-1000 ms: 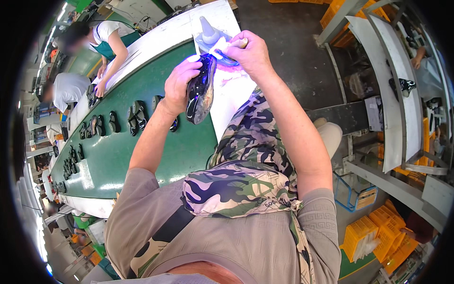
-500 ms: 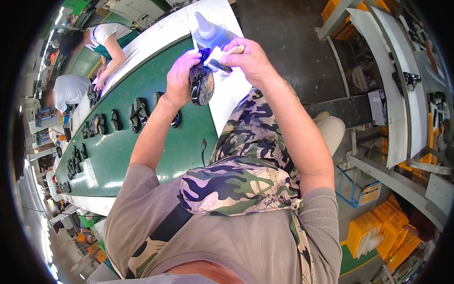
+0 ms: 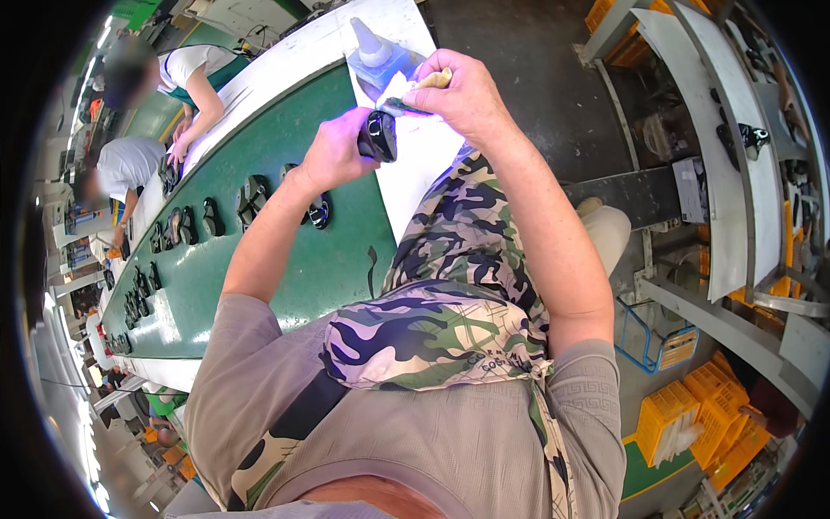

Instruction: Applying a cleaning or finishing agent to the soles of shoes on an assembly line.

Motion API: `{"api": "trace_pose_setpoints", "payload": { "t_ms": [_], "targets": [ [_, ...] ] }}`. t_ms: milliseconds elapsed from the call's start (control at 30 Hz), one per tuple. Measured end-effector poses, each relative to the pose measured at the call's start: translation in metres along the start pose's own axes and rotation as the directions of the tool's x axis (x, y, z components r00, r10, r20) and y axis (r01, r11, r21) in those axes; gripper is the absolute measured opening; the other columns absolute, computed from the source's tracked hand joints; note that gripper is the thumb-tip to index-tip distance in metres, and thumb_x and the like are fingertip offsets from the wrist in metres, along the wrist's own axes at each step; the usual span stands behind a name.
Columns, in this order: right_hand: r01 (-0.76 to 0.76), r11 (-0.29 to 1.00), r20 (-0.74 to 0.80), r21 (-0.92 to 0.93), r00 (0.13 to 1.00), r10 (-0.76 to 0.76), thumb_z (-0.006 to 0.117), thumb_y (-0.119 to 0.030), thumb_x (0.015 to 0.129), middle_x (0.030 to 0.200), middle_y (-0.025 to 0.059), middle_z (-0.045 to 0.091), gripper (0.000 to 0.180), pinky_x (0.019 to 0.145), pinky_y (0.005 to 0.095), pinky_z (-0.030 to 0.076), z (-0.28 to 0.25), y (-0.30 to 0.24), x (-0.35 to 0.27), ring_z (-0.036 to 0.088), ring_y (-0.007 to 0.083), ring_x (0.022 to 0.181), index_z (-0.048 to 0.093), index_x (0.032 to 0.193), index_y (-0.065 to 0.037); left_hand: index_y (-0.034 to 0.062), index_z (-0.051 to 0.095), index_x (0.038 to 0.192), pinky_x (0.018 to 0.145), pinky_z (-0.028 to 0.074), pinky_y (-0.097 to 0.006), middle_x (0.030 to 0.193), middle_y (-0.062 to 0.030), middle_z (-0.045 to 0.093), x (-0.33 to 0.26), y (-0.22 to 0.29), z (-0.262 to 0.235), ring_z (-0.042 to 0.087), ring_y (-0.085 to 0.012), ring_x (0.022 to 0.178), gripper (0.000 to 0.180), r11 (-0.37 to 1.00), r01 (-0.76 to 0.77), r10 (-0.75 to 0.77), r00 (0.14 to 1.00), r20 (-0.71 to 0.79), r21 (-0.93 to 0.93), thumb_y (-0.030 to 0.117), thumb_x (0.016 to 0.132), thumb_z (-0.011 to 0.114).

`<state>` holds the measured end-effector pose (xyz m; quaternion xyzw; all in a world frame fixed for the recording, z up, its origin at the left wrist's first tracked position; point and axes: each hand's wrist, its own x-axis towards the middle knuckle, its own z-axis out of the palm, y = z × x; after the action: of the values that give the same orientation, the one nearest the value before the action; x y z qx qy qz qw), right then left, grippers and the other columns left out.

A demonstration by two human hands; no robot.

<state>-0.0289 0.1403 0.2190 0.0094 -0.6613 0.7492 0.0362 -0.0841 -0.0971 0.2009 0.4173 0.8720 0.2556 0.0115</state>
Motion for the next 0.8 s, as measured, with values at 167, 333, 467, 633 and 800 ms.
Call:
{"api": "trace_pose_setpoints", "payload": {
  "t_ms": [167,333,467,633,800],
  "targets": [
    [0.107,0.991,-0.047,-0.074,0.993,-0.111,0.079,-0.003,0.079,0.088,0.0030,0.064,0.020,0.067,0.0247,0.050,-0.008,0.008,0.007,0.060,0.0088,0.078,0.060,0.086,-0.004,0.0017,0.061,0.104,0.078,0.053,-0.035,0.086,-0.0125,0.068,0.000,0.009,-0.013,0.065,-0.0231,0.080,0.057,0.924,0.210,-0.086,0.928,0.362,-0.320,0.014,0.055,0.087],
    [0.141,0.984,-0.061,-0.112,0.987,-0.149,0.079,-0.002,0.079,0.086,0.0033,0.066,0.020,0.066,0.0246,0.051,-0.006,0.012,0.009,0.061,0.0082,0.078,0.061,0.087,-0.002,0.0010,0.058,0.123,0.088,0.051,-0.032,0.103,-0.0070,0.068,-0.009,-0.011,-0.005,0.062,-0.0174,0.093,0.076,0.761,0.382,-0.086,0.861,0.501,-0.525,0.015,0.056,0.089],
    [0.167,0.975,-0.042,-0.147,0.984,-0.175,0.078,-0.001,0.080,0.087,0.0040,0.066,0.019,0.067,0.0249,0.052,-0.003,0.016,0.008,0.061,0.0088,0.078,0.060,0.086,-0.002,-0.0035,0.049,0.136,0.095,0.048,-0.031,0.116,-0.0077,0.064,-0.011,-0.013,0.002,0.060,-0.0173,0.103,0.088,0.486,0.493,-0.055,0.841,0.538,-0.722,0.021,0.061,0.089],
    [0.118,0.990,0.000,-0.083,0.993,-0.118,0.078,-0.001,0.080,0.096,0.0049,0.062,0.022,0.075,0.0249,0.048,0.001,0.021,0.003,0.058,0.0098,0.086,0.056,0.083,-0.005,-0.0044,0.045,0.140,0.097,0.047,-0.031,0.120,-0.0092,0.063,-0.015,-0.010,0.005,0.061,-0.0177,0.106,0.086,0.213,0.558,-0.057,0.827,0.560,-0.802,0.025,0.069,0.083],
    [0.167,0.981,0.039,-0.097,0.986,-0.164,0.078,0.000,0.077,0.089,0.0025,0.064,0.020,0.067,0.0255,0.050,0.002,0.046,-0.002,0.057,0.0083,0.076,0.059,0.084,-0.003,-0.0024,0.048,0.136,0.091,0.053,-0.036,0.112,-0.0099,0.067,-0.018,-0.016,0.020,0.067,-0.0192,0.096,0.068,-0.059,0.582,-0.117,0.803,0.585,-0.811,0.028,0.081,0.073]
  ]
}}
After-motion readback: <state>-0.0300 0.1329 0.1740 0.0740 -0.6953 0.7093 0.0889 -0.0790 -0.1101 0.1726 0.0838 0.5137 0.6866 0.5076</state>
